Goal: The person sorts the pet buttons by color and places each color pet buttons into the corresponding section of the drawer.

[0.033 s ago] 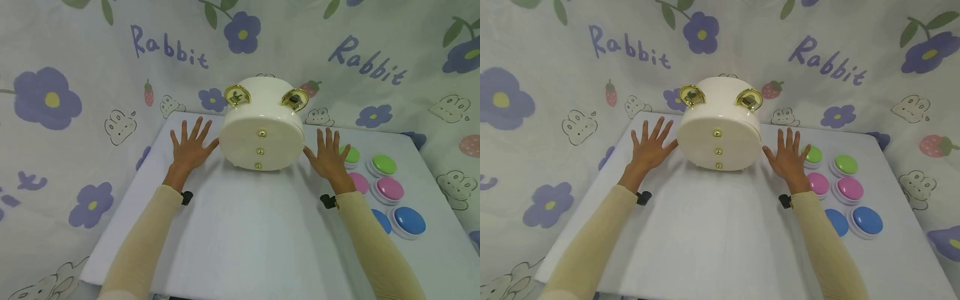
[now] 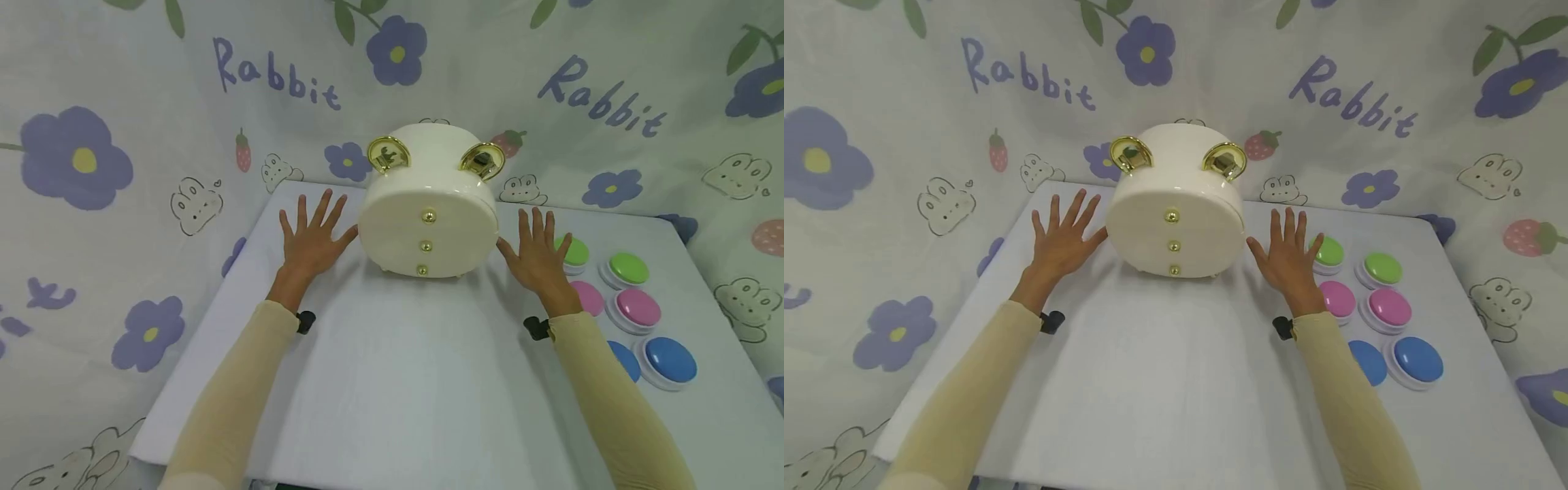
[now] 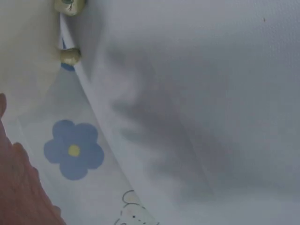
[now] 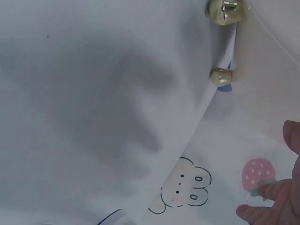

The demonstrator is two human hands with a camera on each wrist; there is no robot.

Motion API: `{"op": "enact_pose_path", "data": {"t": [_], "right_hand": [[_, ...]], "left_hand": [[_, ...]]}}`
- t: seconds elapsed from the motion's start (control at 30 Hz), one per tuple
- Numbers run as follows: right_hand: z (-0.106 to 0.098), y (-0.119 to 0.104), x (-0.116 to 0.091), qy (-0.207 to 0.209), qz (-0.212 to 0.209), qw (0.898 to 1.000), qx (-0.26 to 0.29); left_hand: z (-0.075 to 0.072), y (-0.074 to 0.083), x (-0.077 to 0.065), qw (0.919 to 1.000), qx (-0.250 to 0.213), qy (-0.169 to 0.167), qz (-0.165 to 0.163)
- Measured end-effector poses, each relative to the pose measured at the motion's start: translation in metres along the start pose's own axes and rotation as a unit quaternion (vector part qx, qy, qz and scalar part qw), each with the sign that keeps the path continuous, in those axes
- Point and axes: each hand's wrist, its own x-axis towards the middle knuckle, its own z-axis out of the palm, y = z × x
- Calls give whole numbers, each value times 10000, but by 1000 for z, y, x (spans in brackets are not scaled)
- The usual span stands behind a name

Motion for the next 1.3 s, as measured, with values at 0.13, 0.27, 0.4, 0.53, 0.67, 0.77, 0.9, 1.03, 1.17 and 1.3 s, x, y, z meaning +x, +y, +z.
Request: {"op": "enact_pose_path", "data": {"t": [0.13, 0.27, 0.4, 0.53, 0.67, 0.77, 0.9, 1.03, 1.17, 1.3], "right_hand": [[-2, -1, -2, 577, -296, 9974, 302], [-11, -5, -18, 1359, -366, 9853, 969], [-21, -20, -44, 2310, -207, 9566, 1762], [-19, -48, -73, 3099, -456, 9224, 2258], [-12, -79, -91, 3119, -1179, 9103, 2452], [-9, -97, -92, 3009, -1584, 9062, 2512], [-6, -114, -83, 3012, -1736, 9016, 2573], [-1, -124, -71, 3104, -1836, 8970, 2555], [3, -134, -58, 3135, -1894, 8952, 2539], [3, -144, -47, 3129, -1916, 8977, 2441]], "left_hand": [[-2, 0, 3, 9990, -432, 40, 79], [-12, 2, 2, 9803, -1964, 79, 183], [-31, 9, -7, 9100, -4127, 35, 397], [-42, 19, -15, 8321, -5440, -430, 992], [-49, 26, -21, 8056, -5740, -761, 1254], [-49, 26, -20, 8143, -5642, -703, 1166], [-43, 21, -12, 8259, -5525, -535, 989], [-37, 17, -8, 8306, -5466, -477, 955], [-33, 15, -10, 8341, -5424, -480, 874], [-32, 14, -12, 8334, -5450, -439, 807]]}}
